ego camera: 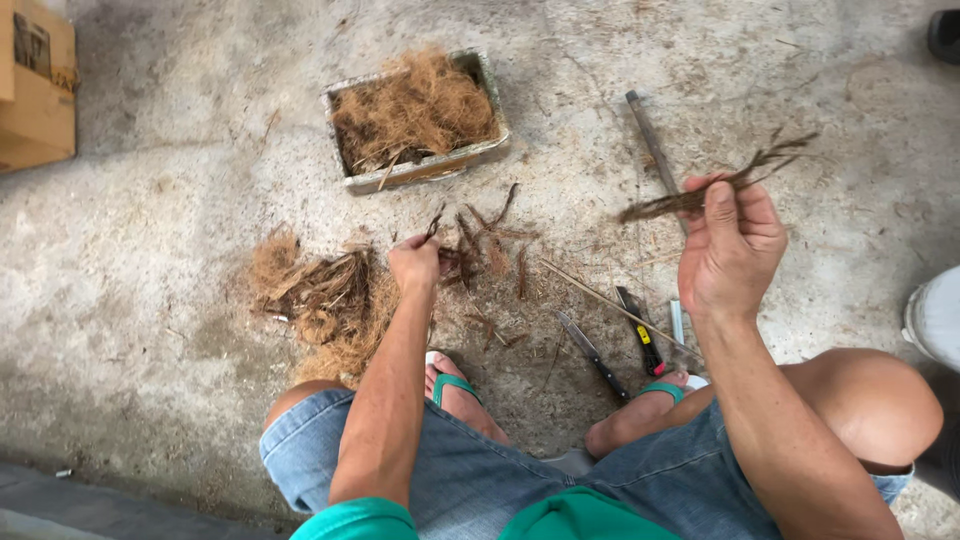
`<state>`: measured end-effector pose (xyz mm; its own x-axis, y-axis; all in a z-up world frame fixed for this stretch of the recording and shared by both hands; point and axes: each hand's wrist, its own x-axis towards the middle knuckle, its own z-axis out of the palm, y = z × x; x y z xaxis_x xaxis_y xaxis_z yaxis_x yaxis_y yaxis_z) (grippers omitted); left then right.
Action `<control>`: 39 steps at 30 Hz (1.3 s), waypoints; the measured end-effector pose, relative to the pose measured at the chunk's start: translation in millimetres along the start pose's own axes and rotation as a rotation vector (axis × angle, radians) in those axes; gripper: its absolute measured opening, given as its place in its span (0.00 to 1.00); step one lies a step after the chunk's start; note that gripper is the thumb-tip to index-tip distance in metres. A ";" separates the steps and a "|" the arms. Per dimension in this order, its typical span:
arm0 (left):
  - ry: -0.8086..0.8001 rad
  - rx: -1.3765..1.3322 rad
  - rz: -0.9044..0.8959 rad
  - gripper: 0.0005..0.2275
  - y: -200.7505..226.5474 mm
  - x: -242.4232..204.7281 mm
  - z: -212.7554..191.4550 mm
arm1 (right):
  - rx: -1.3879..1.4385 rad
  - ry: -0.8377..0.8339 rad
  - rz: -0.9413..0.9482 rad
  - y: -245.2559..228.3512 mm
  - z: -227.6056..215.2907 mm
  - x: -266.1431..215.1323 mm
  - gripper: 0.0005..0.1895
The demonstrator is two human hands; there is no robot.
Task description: The person trims a finished broom head with shears, then places it in a bucket. They then pick up a new stick and a bundle of coconut coir, aligning the fibers to begin wrapping them around the stick to form a new broom head.
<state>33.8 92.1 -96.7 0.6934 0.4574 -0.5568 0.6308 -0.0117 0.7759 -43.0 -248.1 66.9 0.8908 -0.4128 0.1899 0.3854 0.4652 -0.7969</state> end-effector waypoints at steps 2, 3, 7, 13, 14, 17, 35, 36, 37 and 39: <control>0.026 0.265 0.102 0.11 -22.8 6.1 -1.2 | -0.023 -0.016 0.036 -0.4 -5.5 -2.7 0.04; 0.025 0.328 0.076 0.12 -29.3 8.0 -1.3 | -0.028 -0.004 0.081 0.7 -7.1 -4.8 0.06; 0.003 0.526 0.067 0.22 -14.5 -7.9 6.6 | -0.082 -0.042 0.185 12.8 -6.7 -11.8 0.13; -0.265 0.312 0.371 0.22 47.3 -98.5 51.3 | -0.314 -0.219 0.388 34.3 -7.3 -28.1 0.12; -0.341 0.283 0.352 0.25 56.1 -117.0 58.6 | -0.328 -0.267 0.427 37.2 -6.0 -31.7 0.12; -0.576 0.072 0.515 0.34 76.4 -160.6 74.6 | -0.434 -0.362 0.485 48.0 3.0 -44.6 0.15; -0.927 0.013 0.555 0.44 104.7 -235.8 88.1 | -0.374 -0.200 0.418 32.4 52.0 -46.8 0.51; -0.857 0.001 0.510 0.43 113.0 -221.6 84.0 | -0.343 -0.282 0.418 34.7 57.1 -64.9 0.50; -0.781 -0.013 0.467 0.43 117.8 -210.8 80.4 | -0.309 -0.370 0.419 36.3 60.7 -80.1 0.51; -0.734 -0.007 0.405 0.41 116.9 -201.6 82.2 | -0.246 -0.412 0.426 40.4 63.7 -94.2 0.52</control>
<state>-3.6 -74.6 81.9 0.9182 -0.2757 -0.2844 0.2834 -0.0443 0.9580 -96.1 -140.5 53.4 0.9920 0.1260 -0.0068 -0.0457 0.3084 -0.9502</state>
